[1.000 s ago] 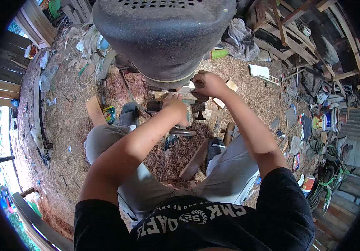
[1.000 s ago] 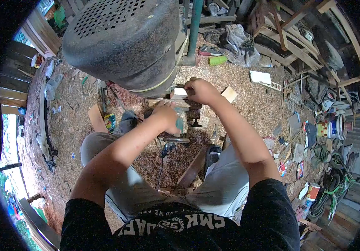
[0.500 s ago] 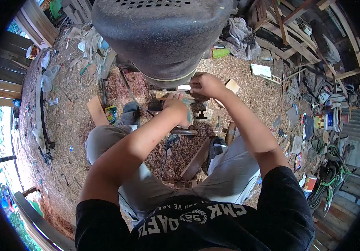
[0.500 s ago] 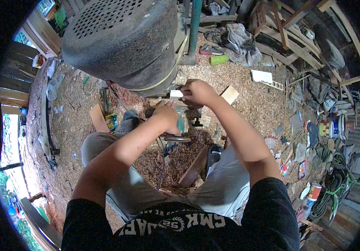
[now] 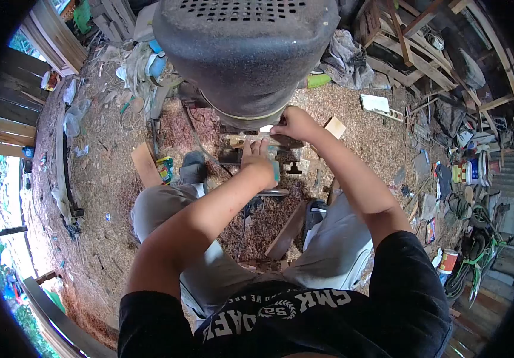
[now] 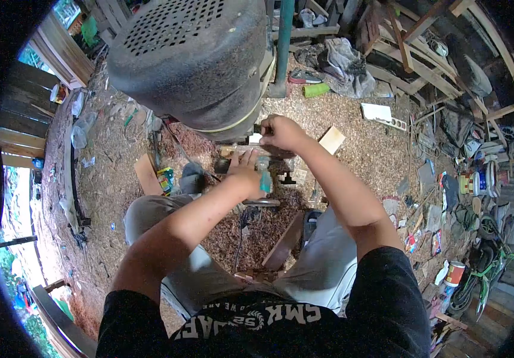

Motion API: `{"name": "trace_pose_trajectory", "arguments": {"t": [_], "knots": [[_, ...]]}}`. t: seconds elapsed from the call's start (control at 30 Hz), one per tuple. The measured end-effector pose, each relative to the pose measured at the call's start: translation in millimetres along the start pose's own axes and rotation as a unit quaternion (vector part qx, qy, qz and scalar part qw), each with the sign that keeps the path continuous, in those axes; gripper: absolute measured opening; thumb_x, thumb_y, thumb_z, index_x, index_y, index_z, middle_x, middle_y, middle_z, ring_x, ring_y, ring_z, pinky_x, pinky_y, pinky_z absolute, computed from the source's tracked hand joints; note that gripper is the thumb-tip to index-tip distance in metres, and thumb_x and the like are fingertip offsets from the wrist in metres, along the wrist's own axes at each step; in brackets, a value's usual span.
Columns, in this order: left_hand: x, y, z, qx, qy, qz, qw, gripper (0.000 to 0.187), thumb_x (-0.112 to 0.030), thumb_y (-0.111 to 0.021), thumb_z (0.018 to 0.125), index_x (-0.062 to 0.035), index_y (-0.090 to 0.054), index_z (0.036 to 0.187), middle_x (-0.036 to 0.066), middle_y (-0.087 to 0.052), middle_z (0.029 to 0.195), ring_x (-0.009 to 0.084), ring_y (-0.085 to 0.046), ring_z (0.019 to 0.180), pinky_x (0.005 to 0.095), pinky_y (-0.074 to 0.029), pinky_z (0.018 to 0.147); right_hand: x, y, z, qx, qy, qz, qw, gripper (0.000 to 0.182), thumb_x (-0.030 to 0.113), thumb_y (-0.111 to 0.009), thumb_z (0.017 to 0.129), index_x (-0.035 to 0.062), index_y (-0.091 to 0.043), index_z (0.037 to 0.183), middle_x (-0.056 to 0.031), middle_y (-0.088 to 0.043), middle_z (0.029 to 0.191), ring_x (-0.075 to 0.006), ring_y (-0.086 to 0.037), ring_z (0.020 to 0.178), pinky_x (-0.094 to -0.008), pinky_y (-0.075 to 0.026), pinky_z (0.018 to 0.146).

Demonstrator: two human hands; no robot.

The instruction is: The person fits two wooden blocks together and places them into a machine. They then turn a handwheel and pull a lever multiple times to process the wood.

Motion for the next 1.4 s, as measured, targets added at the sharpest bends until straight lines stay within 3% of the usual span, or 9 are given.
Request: {"name": "trace_pose_trajectory", "arguments": {"t": [0.4,0.47,0.53,0.6,0.67,0.8,1.03,1.27,1.4], "knots": [[-9,-8,-2,0.001,0.005,0.01,1.0,0.078,-0.062,-0.051,0.095,-0.0098,-0.049,0.153,0.021,-0.01,0.171,0.0362,-0.007,0.159,0.0579,-0.003,0.124,21,-17,-6,-0.037,-0.058,-0.198,0.978,0.026,0.025,-0.076,0.08,0.0074,-0.074,0.099,-0.0173,-0.073,0.099,-0.0369,-0.07,0.095,-0.0482,-0.056,0.084],[-13,-9,-3,0.011,-0.003,0.01,1.0,0.079,-0.062,-0.05,0.095,-0.0089,-0.048,0.153,0.02,-0.01,0.171,0.0357,-0.008,0.159,0.0567,-0.004,0.125,19,-11,-7,-0.051,-0.035,-0.184,0.981,0.024,0.025,-0.075,0.082,0.0067,-0.074,0.098,-0.0185,-0.072,0.096,-0.0378,-0.071,0.092,-0.0478,-0.057,0.082],[-14,-9,-6,0.007,0.008,-0.006,1.0,0.081,-0.063,-0.05,0.095,-0.0073,-0.047,0.153,0.02,-0.011,0.171,0.0359,-0.011,0.158,0.0565,-0.006,0.125,6,3,-7,-0.047,-0.102,-0.09,0.99,0.023,0.026,-0.073,0.086,0.006,-0.073,0.097,-0.0204,-0.072,0.093,-0.038,-0.071,0.089,-0.0473,-0.056,0.08],[-19,-10,-9,0.022,-0.004,-0.008,1.0,0.083,-0.065,-0.05,0.095,-0.0054,-0.048,0.152,0.02,-0.012,0.171,0.0376,-0.018,0.157,0.0577,-0.01,0.125,-16,6,-4,-0.073,-0.098,-0.118,0.985,0.024,0.029,-0.072,0.088,0.0055,-0.073,0.094,-0.0207,-0.072,0.091,-0.0382,-0.07,0.087,-0.0472,-0.056,0.08],[-24,-13,-9,0.027,-0.012,-0.012,1.0,0.082,-0.065,-0.05,0.095,-0.0044,-0.05,0.151,0.021,-0.015,0.17,0.0386,-0.024,0.155,0.0593,-0.015,0.124,-31,27,-12,-0.208,-0.149,-0.093,0.962,0.025,0.031,-0.07,0.089,0.0065,-0.073,0.093,-0.0198,-0.072,0.09,-0.0383,-0.07,0.086,-0.0478,-0.056,0.079],[-30,-14,-8,0.02,-0.021,-0.006,1.0,0.082,-0.066,-0.049,0.096,-0.0038,-0.052,0.149,0.02,-0.017,0.169,0.0388,-0.028,0.153,0.0601,-0.017,0.123,-42,20,-9,-0.224,-0.166,-0.188,0.942,0.03,0.035,-0.066,0.093,0.0061,-0.074,0.093,-0.02,-0.072,0.088,-0.039,-0.071,0.086,-0.0504,-0.055,0.078],[-36,-17,-9,0.082,-0.017,0.011,0.996,0.079,-0.065,-0.049,0.097,-0.0031,-0.054,0.146,0.022,-0.034,0.163,0.0344,-0.055,0.135,0.0525,-0.033,0.113,-20,6,5,-0.236,-0.134,-0.272,0.923,0.042,0.04,-0.052,0.1,0.0048,-0.074,0.096,-0.0198,-0.071,0.099,-0.0374,-0.066,0.099,-0.0551,-0.047,0.09],[-30,-7,-20,0.073,-0.035,-0.029,0.996,0.07,-0.059,-0.053,0.096,-0.0038,-0.063,0.138,0.022,-0.049,0.154,0.035,-0.058,0.132,0.0542,-0.032,0.116,-47,-19,13,-0.247,-0.105,-0.272,0.924,0.041,0.039,-0.051,0.098,0.0039,-0.072,0.102,-0.0197,-0.069,0.105,-0.0382,-0.063,0.106,-0.0561,-0.042,0.096],[-28,-9,-17,0.077,-0.035,-0.032,0.996,0.069,-0.059,-0.053,0.096,-0.0046,-0.065,0.136,0.02,-0.056,0.147,0.0351,-0.057,0.131,0.0521,-0.04,0.109,-40,-17,9,-0.247,-0.121,-0.283,0.919,0.038,0.036,-0.054,0.095,0.0033,-0.068,0.108,-0.0191,-0.069,0.109,-0.0375,-0.063,0.107,-0.0562,-0.041,0.098]]}}
Point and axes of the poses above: each hand's wrist, its own z-axis towards the middle knuckle, its own y-axis out of the back of the hand, x = y × z, the point moved 8 cm from there along z, towards the middle knuckle
